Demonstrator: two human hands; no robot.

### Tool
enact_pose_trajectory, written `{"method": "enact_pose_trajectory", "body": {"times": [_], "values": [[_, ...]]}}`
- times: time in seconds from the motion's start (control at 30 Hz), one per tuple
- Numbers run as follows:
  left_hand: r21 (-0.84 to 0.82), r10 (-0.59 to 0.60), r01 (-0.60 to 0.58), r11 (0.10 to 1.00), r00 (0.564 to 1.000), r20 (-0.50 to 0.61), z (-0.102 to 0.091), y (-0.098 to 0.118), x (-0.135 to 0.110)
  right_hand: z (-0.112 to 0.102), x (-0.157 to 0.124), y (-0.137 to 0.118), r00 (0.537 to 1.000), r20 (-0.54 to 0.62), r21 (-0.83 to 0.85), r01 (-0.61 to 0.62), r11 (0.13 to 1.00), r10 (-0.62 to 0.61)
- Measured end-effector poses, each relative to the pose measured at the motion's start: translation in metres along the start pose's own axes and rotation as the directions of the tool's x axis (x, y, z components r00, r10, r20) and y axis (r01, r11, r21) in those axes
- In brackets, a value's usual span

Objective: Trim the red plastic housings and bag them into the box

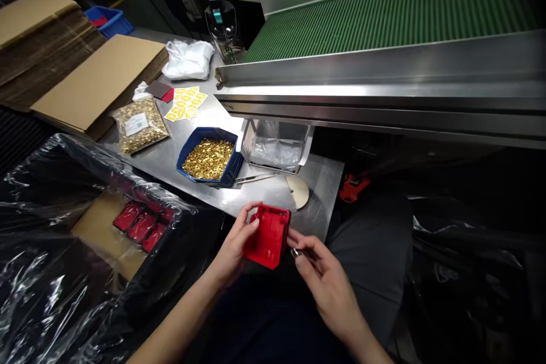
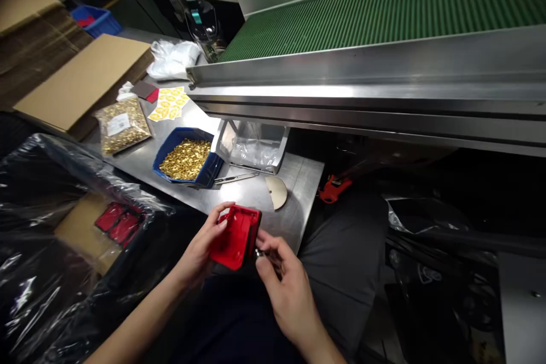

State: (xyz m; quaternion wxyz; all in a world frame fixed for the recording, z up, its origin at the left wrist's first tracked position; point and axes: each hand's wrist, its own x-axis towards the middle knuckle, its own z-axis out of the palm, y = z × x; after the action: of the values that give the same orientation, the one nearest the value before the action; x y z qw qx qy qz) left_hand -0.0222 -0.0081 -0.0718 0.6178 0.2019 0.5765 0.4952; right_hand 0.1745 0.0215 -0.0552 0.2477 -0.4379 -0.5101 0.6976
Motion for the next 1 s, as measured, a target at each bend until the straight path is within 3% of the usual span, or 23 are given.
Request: {"method": "enact_pose_trajectory", "body": {"times": [0.07,0.2,0.33,0.5,0.6,0.73,0.87,1.0], "values": [[-0.085,-0.136,0.148,0.985,0.982,0.128,-0.006,0.006,-0.018,-0.013,-0.020,0.005,0.996,0.035,0.026,-0.082,0.996,0.081],[0.094,-0.301,0.286,0.954,0.904,0.304,-0.009,0.009,-0.044,-0.036,-0.052,0.024,0.986,-0.152,-0.237,-0.097,0.967,0.062],[0.248,-0.369,0.288,0.925,0.837,0.404,-0.005,0.021,-0.050,-0.040,-0.071,0.019,0.982,-0.186,-0.469,-0.059,0.881,-0.033],[0.240,-0.338,0.242,0.940,0.753,0.564,-0.006,0.023,-0.040,-0.028,-0.065,-0.009,0.993,-0.027,-0.577,0.081,0.812,-0.118],[0.044,-0.243,0.277,0.960,0.744,0.622,-0.007,0.005,-0.042,-0.026,-0.060,-0.013,0.987,-0.036,-0.591,0.103,0.800,-0.154],[-0.215,-0.230,0.443,0.870,0.751,0.619,-0.007,-0.017,-0.056,-0.022,-0.064,-0.013,0.989,-0.124,-0.550,-0.004,0.835,-0.077],[-0.343,-0.212,0.436,0.832,0.821,0.529,0.001,-0.015,-0.069,-0.008,-0.072,-0.028,0.981,-0.180,-0.511,-0.162,0.844,0.079],[-0.310,-0.240,0.452,0.837,0.811,0.534,0.014,-0.006,-0.081,0.001,-0.075,-0.046,0.970,-0.237,-0.530,-0.176,0.829,0.054]]}}
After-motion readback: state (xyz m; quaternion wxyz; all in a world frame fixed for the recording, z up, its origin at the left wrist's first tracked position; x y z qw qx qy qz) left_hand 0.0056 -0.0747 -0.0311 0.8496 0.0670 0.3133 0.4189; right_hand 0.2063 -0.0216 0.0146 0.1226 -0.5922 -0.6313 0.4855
